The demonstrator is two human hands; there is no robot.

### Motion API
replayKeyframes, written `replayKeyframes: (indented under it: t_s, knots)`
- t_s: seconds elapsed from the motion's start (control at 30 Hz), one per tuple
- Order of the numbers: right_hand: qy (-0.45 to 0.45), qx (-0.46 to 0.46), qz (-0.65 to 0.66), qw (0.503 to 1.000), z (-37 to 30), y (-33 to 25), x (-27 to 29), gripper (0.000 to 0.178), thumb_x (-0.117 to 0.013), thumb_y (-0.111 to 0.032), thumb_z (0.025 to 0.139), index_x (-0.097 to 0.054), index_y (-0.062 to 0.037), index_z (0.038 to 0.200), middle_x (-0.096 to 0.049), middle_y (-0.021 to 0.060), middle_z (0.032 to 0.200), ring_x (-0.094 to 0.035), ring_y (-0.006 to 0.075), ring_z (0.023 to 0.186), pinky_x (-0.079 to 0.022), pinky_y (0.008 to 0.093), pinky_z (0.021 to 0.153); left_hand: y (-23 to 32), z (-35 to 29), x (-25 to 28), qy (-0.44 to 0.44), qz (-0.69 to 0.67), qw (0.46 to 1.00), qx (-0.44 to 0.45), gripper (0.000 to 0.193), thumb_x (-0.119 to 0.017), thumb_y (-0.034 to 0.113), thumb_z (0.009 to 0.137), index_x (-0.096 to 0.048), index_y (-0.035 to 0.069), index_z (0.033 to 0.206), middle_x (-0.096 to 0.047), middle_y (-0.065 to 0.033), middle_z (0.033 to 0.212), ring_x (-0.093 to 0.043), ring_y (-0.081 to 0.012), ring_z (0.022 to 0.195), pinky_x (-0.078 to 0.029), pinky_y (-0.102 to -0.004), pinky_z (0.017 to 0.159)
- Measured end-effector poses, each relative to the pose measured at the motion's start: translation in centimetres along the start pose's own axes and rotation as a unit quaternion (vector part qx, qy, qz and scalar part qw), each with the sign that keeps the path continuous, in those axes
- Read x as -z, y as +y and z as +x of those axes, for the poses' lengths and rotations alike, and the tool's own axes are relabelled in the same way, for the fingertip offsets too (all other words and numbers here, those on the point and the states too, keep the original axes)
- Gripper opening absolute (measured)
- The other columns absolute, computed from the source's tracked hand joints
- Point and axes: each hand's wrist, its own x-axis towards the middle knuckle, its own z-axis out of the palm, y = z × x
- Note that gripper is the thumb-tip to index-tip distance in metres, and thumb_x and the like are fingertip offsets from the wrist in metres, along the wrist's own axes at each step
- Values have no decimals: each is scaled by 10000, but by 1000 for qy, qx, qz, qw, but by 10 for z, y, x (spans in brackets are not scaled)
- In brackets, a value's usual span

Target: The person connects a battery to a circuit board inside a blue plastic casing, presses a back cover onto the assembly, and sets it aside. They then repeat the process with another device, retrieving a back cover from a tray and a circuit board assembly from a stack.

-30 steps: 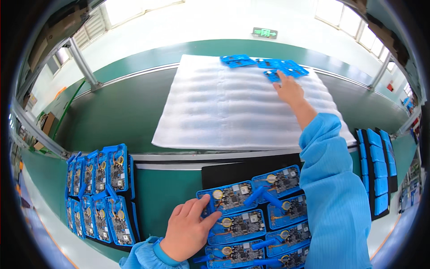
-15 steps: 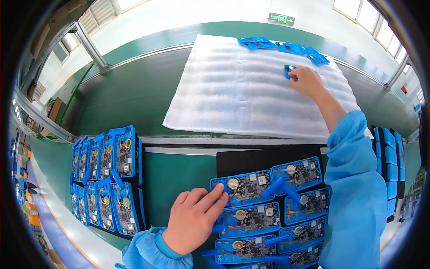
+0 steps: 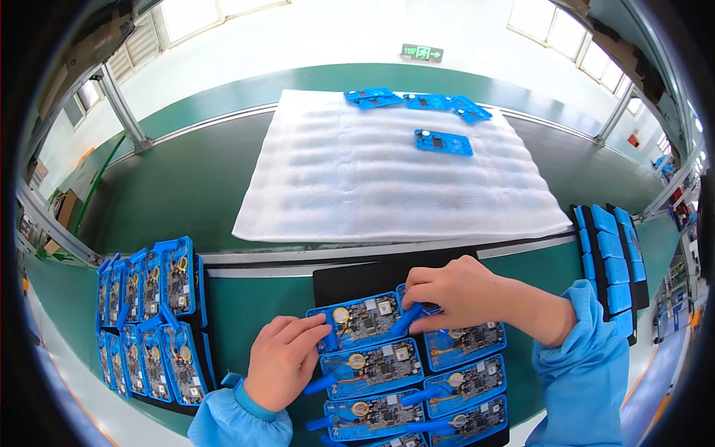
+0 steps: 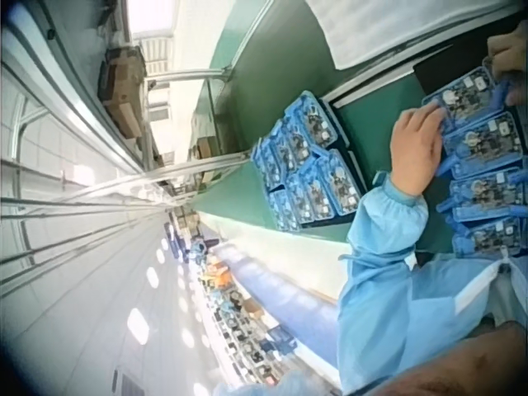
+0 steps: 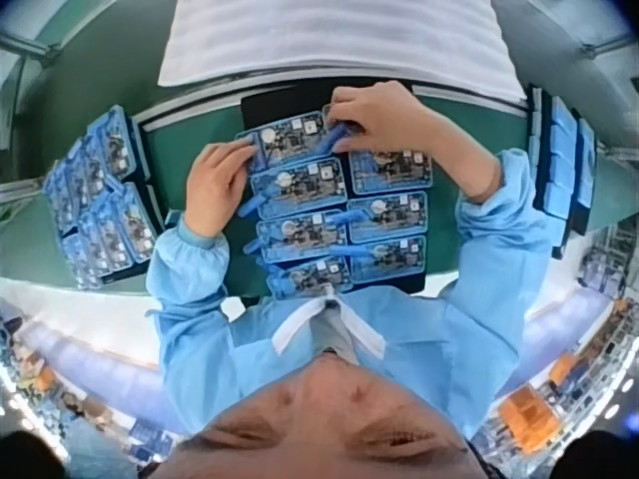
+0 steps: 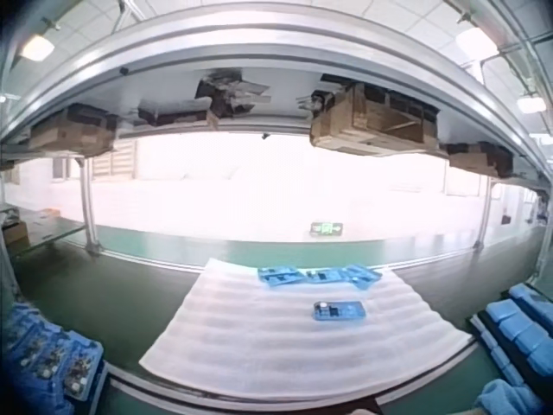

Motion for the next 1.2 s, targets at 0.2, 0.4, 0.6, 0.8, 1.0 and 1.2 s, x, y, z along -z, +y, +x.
replayKeyframes:
  t_s: [0.2,0.4,0.6,0.8,1.0,1.2]
  knots:
    - [282,-263,24,922,62,104,11,368,-621,-467,810,-679,-173,1023,-635,73,1054,-617,281,967,-486,441,799,3,1,-6,112,-74,986,94,268,-620,-18,784,-640,46,1044,-638,-99,960,-612,-252,780,-513,-309,640]
    - [366,-454,-52,811,62,241,11,663,-648,-529,767,-546,-40,1203,-618,184,1089,-583,318,1085,-474,443,869,-10,5,-15,3,-318,907,278,291,-629,26,839,-620,25,1130,-627,-83,840,-609,-117,697,-494,-233,587]
    - [349,-454,242,783,77,227,28,630,-742,-401,738,-521,16,1156,-589,147,992,-551,220,879,-452,356,708,-28,3,-15,41,-310,903,296,275,-610,24,855,-630,24,1129,-638,-64,848,-592,-90,688,-499,-231,613]
    - [414,-347,461,704,66,177,47,222,-683,-261,814,-573,-70,828,-501,-7,659,-338,69,479,-242,236,407,-35,9,-15,57,-307,904,291,273,-618,36,856,-632,27,1128,-644,-70,868,-583,-85,694,-492,-225,608]
    - [266,-170,434,844,52,46,57,215,-654,-271,848,-614,-69,787,-510,-25,566,-446,35,503,-308,204,438,-21,9,3,148,-175,954,194,311,-610,60,871,-593,38,1181,-622,-89,1002,-570,-95,771,-479,-233,623]
    - [157,-105,501,845,33,-34,51,227,-661,-255,863,-628,-32,838,-539,-5,564,-462,36,501,-338,204,468,29,18,15,7,-528,832,170,363,-570,111,932,-505,10,1275,-630,-40,1035,-571,-65,862,-474,-217,731]
